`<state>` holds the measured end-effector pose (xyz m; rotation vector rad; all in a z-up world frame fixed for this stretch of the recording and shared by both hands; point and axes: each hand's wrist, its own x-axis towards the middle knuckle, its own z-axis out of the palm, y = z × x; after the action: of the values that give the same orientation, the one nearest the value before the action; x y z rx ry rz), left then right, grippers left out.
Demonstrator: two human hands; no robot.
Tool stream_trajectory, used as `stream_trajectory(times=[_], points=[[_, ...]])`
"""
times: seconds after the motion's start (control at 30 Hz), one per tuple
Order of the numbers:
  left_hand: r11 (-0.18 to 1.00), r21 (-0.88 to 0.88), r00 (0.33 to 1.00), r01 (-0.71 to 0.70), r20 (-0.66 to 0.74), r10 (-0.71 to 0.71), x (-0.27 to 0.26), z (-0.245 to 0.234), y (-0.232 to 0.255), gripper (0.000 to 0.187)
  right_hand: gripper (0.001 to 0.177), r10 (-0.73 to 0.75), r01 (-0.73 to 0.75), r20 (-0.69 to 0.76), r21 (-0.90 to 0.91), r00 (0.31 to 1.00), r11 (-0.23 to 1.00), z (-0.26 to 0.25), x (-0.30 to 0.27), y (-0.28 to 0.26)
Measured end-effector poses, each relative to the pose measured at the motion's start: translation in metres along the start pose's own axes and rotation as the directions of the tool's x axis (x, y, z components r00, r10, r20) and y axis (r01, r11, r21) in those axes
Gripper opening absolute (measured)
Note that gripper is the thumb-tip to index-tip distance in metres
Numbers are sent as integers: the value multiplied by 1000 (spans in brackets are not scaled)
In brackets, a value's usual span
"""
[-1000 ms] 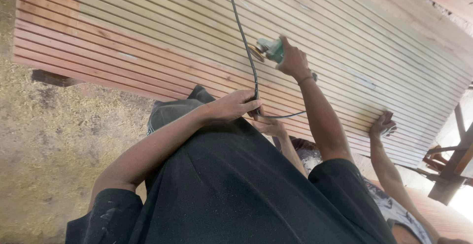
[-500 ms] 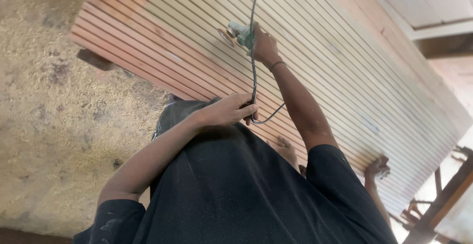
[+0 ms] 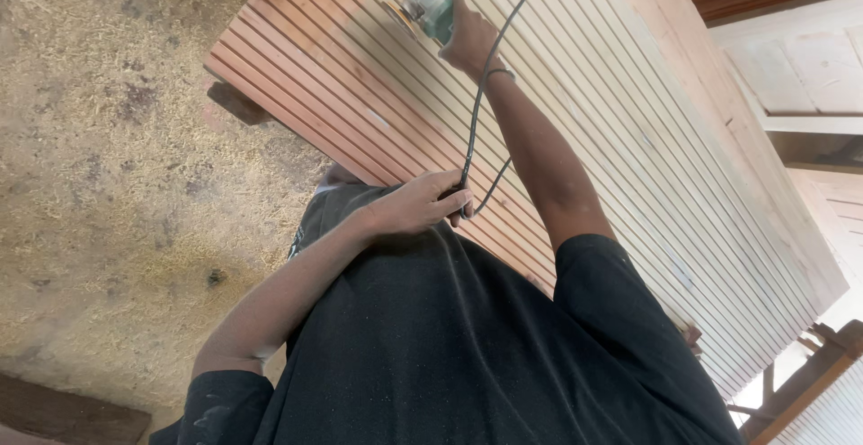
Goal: The person uses a handheld electric sander to smooth the surface of a large wooden slatted panel. They move the sander across the wood in long strokes, occasionally repositioning their hands and the tool to cover different areas of the panel.
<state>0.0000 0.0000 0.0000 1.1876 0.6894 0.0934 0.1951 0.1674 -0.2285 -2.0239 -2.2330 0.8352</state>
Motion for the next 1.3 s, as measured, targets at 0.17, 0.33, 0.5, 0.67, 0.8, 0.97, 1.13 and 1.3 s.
stream_trajectory(times=[0.17, 0.33, 0.5, 0.67, 0.8, 0.97, 1.13, 1.3], points=[[1000, -27, 1000, 6, -7, -6, 1, -12, 0, 33, 83, -41, 41, -3, -22, 999, 999, 3, 17, -1], [994, -91, 999, -53, 7, 54, 6, -18, -4, 34, 85, -52, 52, -22, 7, 998, 999, 8, 22, 3], [994, -77, 996, -81, 31, 84, 13, -17, -3, 34, 89, -88, 87, -23, -22, 996, 996, -1, 12, 8], [993, -92, 996, -67, 52, 72, 23, -7, 3, 33, 81, 4, 6, 136, -73, 991, 997, -25, -21, 27], [998, -69, 996, -9, 92, 15, 38, 14, 5, 34, 75, 68, -52, 149, -104, 986, 993, -34, -69, 60], [999, 2, 988, -49, 147, 48, 59, 44, 13, 33, 76, 184, -148, 221, -168, 958, 975, -46, -126, 102], [1000, -4, 984, 22, 176, -21, 81, 78, 16, 30, 77, 223, -194, 221, -144, 949, 970, -59, -194, 150], [998, -49, 988, 25, 152, -17, 97, 112, 7, 27, 74, 263, -214, 235, -215, 936, 953, -68, -246, 195]])
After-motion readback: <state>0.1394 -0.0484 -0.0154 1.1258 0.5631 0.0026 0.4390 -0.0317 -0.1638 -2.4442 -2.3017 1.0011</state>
